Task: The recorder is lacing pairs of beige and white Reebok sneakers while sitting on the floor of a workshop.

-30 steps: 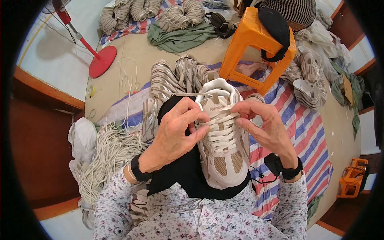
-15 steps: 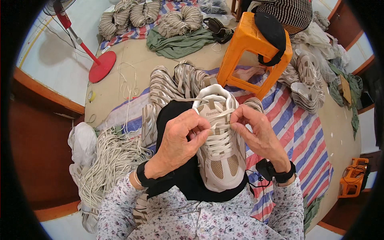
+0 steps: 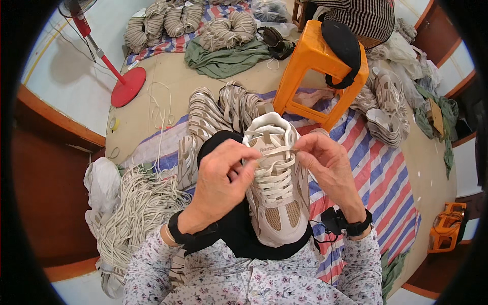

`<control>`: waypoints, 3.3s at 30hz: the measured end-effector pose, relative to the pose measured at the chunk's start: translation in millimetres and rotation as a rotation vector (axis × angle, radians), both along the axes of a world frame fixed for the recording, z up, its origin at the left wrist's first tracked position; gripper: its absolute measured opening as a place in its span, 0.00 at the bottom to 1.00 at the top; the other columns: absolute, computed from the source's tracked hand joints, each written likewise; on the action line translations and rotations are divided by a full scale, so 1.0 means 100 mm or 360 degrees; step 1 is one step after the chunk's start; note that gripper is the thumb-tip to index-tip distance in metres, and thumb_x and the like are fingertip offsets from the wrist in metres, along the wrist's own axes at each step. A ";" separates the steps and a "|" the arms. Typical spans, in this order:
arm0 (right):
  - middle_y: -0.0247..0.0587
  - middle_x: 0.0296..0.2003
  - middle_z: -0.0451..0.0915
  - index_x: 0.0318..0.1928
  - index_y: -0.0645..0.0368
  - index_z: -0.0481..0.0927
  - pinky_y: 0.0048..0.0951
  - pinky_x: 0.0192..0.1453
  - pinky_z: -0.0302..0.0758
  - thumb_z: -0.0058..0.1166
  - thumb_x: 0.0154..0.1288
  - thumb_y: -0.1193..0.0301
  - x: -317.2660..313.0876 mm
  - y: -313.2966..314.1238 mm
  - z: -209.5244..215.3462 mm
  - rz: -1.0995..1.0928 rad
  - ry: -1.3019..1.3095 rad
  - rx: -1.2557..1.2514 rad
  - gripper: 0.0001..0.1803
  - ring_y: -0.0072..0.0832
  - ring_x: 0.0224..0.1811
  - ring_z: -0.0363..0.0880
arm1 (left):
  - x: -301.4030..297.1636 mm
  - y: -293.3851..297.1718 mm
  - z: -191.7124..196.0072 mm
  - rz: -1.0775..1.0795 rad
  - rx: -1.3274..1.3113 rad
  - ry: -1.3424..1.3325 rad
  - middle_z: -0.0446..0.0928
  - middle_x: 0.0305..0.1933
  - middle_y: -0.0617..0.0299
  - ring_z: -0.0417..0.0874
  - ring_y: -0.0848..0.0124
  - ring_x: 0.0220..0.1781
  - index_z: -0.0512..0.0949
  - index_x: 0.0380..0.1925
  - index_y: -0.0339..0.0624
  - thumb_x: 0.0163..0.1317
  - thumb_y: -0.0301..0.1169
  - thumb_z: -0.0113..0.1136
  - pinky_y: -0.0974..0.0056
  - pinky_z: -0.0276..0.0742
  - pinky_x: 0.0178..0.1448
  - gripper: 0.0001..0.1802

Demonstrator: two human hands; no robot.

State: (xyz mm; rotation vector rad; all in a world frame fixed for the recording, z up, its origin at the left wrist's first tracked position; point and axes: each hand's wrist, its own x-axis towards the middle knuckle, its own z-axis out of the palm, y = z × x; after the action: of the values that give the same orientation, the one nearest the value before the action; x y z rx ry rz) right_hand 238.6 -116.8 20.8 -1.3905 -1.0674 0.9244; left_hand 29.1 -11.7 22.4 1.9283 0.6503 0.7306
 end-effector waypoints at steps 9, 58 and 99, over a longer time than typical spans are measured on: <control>0.38 0.33 0.72 0.40 0.61 0.82 0.33 0.44 0.70 0.63 0.56 0.80 -0.09 0.20 0.20 0.0101 -0.1203 0.0458 0.09 0.35 0.39 0.73 | 0.21 0.54 -0.13 -0.0029 0.0316 -0.0039 0.77 0.41 0.63 0.74 0.80 0.28 0.84 0.43 0.39 0.60 0.19 0.60 0.74 0.68 0.30 0.12; 0.25 0.32 0.81 0.39 0.62 0.83 0.15 0.37 0.71 0.62 0.68 0.75 0.22 0.37 0.08 0.0199 0.0218 -0.0077 0.03 0.11 0.32 0.75 | -0.11 0.52 0.11 -0.0291 0.1170 0.0323 0.77 0.37 0.58 0.82 0.57 0.29 0.79 0.41 0.42 0.58 0.23 0.63 0.57 0.76 0.30 0.10; 0.28 0.32 0.82 0.39 0.64 0.84 0.14 0.37 0.72 0.63 0.66 0.77 0.24 0.30 -0.04 0.0164 0.0274 -0.0082 0.04 0.12 0.31 0.76 | -0.20 0.62 0.18 -0.0740 -0.0041 0.0583 0.82 0.27 0.59 0.82 0.71 0.19 0.85 0.39 0.37 0.67 0.35 0.61 0.66 0.76 0.27 0.12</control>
State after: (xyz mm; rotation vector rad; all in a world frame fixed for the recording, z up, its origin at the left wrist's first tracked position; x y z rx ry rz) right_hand 262.9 -86.9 16.9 -1.2815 -0.9975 1.1328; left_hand 9.0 50.3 40.9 2.1012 0.3959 0.0781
